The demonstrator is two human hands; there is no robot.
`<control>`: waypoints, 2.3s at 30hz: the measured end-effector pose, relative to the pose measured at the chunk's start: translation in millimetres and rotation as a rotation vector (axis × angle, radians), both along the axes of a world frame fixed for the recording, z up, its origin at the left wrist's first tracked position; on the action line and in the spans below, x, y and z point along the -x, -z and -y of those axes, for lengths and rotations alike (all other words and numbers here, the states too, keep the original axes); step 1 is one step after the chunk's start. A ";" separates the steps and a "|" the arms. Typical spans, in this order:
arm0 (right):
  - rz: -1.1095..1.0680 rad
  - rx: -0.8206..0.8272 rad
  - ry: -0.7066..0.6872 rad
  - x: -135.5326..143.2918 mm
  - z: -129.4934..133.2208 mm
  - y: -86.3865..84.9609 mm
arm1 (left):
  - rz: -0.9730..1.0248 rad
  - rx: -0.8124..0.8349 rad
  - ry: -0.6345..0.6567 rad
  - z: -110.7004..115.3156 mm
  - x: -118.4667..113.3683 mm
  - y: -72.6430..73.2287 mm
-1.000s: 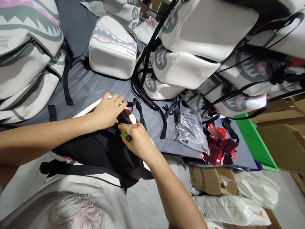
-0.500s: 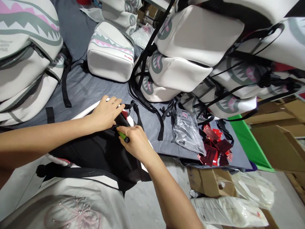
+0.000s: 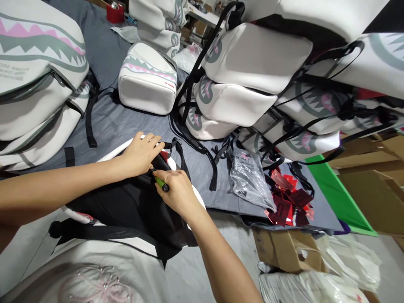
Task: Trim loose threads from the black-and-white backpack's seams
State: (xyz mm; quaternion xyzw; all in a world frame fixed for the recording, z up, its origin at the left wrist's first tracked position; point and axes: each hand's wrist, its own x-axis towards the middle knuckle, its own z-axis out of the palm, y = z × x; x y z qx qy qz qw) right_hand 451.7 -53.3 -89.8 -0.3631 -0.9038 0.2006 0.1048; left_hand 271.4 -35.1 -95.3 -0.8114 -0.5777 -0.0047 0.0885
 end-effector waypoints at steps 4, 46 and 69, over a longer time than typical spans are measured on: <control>-0.010 -0.018 0.011 -0.8 1.4 3.4 | 0.001 -0.006 -0.004 0.3 0.4 0.5; -0.496 0.013 0.206 13.4 24.0 39.6 | -0.007 0.456 0.018 -11.2 40.2 -38.9; -0.558 0.081 0.163 30.0 22.6 36.5 | -0.069 0.547 -0.250 -11.2 37.8 -46.4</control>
